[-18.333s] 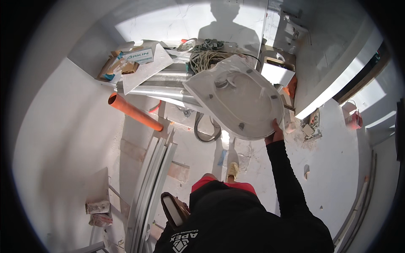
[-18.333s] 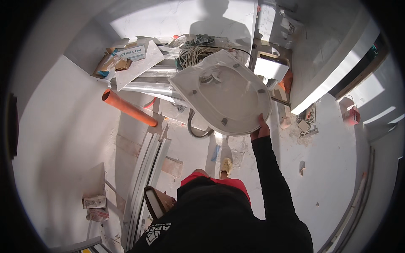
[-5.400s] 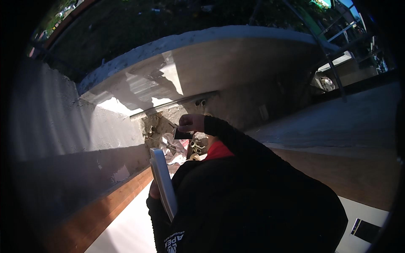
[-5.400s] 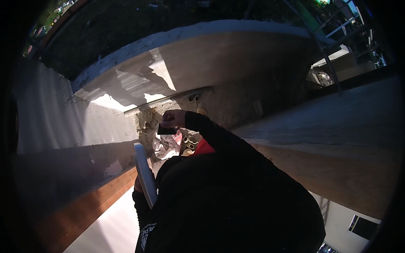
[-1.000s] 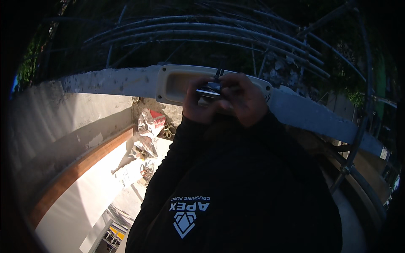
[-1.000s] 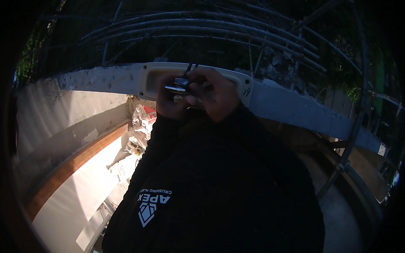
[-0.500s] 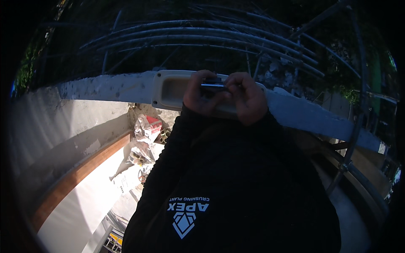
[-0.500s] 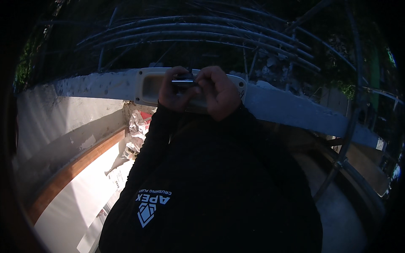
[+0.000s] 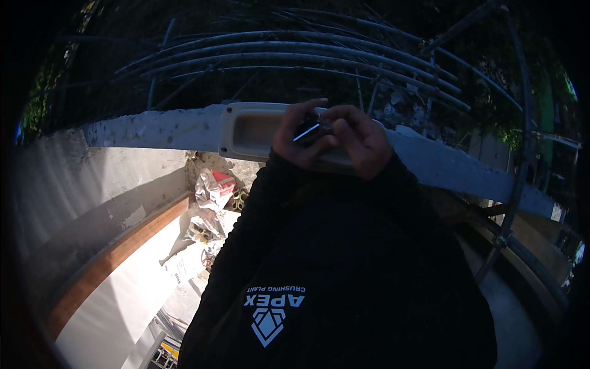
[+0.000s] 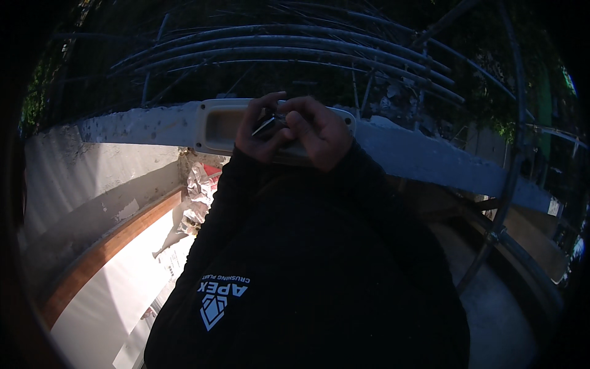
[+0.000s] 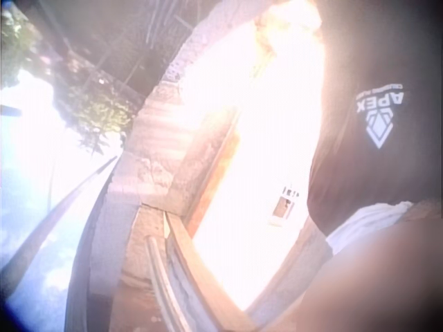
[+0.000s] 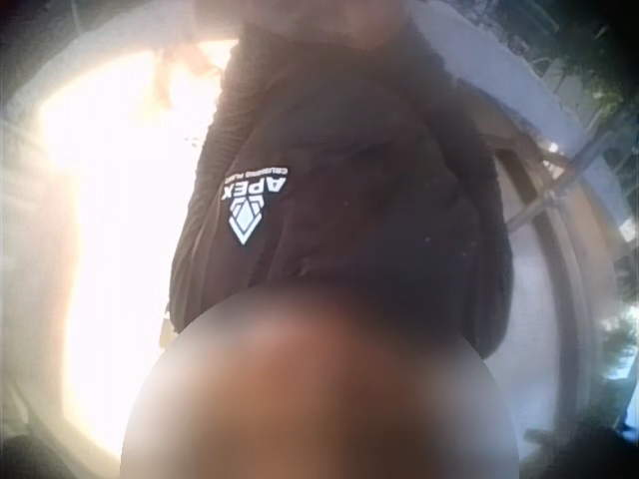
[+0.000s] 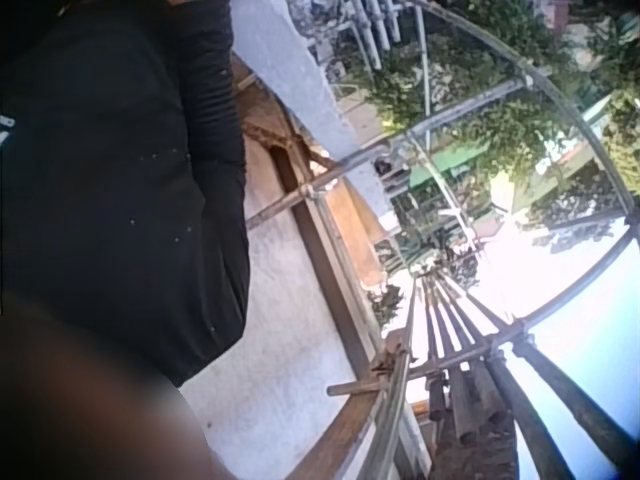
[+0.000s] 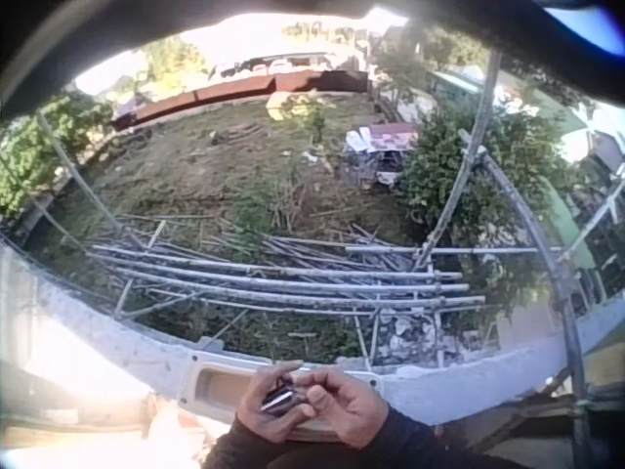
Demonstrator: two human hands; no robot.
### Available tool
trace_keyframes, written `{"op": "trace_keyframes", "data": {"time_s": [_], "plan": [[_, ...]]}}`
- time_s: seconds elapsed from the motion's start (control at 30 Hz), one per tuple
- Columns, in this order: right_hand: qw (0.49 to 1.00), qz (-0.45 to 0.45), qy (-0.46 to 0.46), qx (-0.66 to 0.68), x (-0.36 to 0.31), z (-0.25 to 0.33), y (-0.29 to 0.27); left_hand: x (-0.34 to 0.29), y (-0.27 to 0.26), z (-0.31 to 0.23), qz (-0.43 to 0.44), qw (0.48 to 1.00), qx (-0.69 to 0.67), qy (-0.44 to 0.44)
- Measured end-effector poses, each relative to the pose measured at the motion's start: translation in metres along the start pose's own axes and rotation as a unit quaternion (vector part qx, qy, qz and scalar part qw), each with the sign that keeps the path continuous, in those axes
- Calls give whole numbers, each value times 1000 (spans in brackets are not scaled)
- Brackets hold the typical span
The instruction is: The person carries a white plastic cover and a beige plastic housing, then assembles a black internal mechanism into the housing. The person inserts the mechanism, secures it, and attaches the cover, completing the assembly of a single plastic component.
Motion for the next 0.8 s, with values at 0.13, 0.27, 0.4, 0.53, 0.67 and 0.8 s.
{"op": "trace_keyframes", "data": {"time_s": [0.13,0.27,0.4,0.53,0.67,0.8], "plan": [[999,37,5,14,-1,2,-5,-2,-5,-24,33,991,115,58],[997,40,-1,-67,-4,7,-13,-7,-8,-33,82,988,120,59],[988,5,-37,-148,-6,17,-9,-3,-8,-32,151,963,213,-62],[951,-56,-163,-255,-14,39,3,1,-14,-63,115,925,362,-33],[977,-41,-101,-181,-16,33,4,7,-10,-89,67,879,470,41],[997,20,-21,78,-16,9,6,11,-7,-93,95,866,484,77]]}}
Point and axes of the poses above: each hand's wrist, its own x-axis towards the middle knuckle, its own y-axis out of the palm, z = x × y, the point moved 6 cm from there along x, towards the middle knuckle, and after that the axes turned 15 degrees about z, right-handed, at the moved point
